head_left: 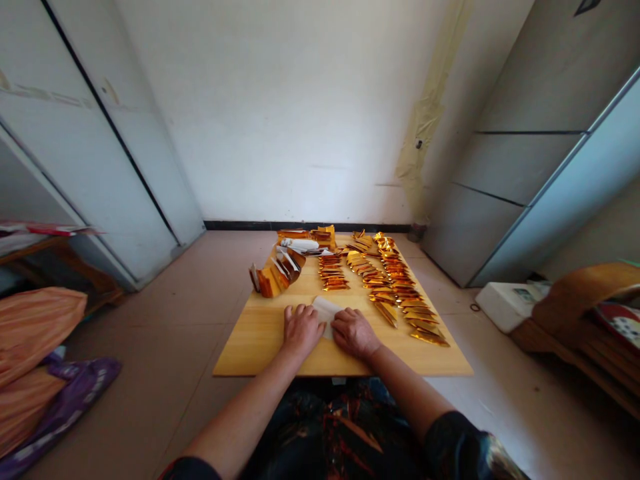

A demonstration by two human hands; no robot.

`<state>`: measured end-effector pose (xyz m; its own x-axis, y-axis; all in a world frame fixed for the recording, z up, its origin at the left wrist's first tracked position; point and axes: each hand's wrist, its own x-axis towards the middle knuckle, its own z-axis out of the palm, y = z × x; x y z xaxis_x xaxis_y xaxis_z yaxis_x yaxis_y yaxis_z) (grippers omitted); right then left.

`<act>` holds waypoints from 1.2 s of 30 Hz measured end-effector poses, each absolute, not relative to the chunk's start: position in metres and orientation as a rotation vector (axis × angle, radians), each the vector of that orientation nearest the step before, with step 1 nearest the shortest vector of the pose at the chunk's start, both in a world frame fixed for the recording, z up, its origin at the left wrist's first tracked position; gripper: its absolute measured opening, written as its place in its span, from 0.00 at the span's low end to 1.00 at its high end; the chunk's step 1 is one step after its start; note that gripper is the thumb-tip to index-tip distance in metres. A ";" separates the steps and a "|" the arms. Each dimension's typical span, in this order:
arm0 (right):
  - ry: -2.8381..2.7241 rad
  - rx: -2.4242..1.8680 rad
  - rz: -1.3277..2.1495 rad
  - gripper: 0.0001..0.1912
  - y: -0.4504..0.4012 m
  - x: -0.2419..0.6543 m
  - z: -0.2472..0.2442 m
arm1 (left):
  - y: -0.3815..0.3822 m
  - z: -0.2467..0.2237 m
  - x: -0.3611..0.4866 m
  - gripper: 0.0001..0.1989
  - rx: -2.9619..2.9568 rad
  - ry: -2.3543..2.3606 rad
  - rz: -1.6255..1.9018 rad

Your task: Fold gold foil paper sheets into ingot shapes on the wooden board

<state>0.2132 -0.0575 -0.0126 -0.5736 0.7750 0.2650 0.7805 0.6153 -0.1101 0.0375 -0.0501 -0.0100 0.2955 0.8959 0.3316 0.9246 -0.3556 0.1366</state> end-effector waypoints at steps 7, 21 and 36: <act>-2.264 -1.603 0.096 0.08 -0.046 0.209 -0.012 | -0.054 -0.013 0.034 0.08 -2.467 -1.728 -0.565; -2.111 -2.038 0.283 0.12 -0.018 0.188 0.005 | -0.054 -0.009 0.030 0.10 -2.536 -1.712 -0.504; -2.289 -1.546 0.153 0.13 -0.033 0.195 -0.015 | -0.053 -0.013 0.028 0.11 -2.562 -1.658 -0.515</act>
